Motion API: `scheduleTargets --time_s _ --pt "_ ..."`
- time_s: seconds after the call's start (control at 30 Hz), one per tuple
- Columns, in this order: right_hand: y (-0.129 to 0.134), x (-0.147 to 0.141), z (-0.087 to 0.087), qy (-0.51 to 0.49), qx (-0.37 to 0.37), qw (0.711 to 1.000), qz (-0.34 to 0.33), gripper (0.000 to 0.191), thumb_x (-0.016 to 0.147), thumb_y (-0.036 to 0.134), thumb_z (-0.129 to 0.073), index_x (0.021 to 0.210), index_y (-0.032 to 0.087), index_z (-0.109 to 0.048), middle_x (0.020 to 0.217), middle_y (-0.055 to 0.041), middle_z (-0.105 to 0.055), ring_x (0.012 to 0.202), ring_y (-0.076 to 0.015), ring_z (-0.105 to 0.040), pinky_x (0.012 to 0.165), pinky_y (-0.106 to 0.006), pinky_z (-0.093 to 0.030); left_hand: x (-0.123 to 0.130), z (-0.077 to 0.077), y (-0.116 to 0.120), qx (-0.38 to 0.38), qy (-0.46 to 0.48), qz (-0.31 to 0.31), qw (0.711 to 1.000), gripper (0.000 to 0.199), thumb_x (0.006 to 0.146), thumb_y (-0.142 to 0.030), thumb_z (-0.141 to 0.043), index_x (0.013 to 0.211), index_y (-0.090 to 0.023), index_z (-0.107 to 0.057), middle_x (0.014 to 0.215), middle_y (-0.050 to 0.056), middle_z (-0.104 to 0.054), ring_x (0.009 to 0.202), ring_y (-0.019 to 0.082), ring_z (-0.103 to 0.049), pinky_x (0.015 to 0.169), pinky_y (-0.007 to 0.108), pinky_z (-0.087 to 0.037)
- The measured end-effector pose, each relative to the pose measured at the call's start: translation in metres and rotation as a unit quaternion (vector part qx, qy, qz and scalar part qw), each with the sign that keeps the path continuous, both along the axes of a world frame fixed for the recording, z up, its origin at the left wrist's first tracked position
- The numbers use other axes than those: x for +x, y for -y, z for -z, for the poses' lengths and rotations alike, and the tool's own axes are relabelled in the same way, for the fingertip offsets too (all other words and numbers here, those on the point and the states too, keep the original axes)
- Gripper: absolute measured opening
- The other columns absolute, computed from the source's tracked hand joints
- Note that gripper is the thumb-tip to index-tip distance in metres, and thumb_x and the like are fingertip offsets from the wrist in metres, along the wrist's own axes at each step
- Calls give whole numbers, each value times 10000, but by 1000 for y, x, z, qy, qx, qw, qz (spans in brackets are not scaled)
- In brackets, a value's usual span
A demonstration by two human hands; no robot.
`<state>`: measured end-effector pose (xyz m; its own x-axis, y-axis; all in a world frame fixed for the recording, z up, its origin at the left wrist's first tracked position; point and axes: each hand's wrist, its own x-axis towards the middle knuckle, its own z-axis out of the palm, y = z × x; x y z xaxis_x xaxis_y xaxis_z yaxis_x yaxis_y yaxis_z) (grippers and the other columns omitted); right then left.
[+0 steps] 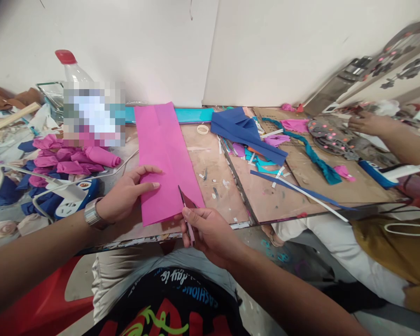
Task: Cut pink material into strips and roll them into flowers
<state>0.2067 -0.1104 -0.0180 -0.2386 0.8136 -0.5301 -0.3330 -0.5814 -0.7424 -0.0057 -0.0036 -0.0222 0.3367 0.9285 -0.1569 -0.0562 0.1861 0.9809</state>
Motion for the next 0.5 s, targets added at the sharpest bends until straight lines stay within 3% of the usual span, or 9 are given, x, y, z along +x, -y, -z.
scheduleTargets --time_s 0.2,0.3,0.5 --pt "0 0 1 -15 -4 1000 8 496 736 596 -919 830 147 -732 691 14 -641 502 -75 -563 477 -211 -323 1 4 -3 -56 25 -31 998 404 704 -312 -856 1066 -206 -712 1067 33 -709 835 171 -615 722 289 -491" --pt "1 0 1 -10 -16 1000 7 518 738 618 -911 755 146 -699 667 7 -638 508 -73 -560 482 -203 -326 1 3 -3 -58 31 -31 997 422 686 -290 -864 1069 -206 -709 1073 27 -705 848 168 -618 731 288 -496" --pt "4 0 -3 -25 -30 999 8 532 704 612 -938 871 140 -758 699 28 -635 475 -57 -564 464 -191 -319 0 2 -3 -50 50 -33 997 427 696 -290 -876 1078 -199 -706 1077 16 -694 860 153 -612 752 282 -494"
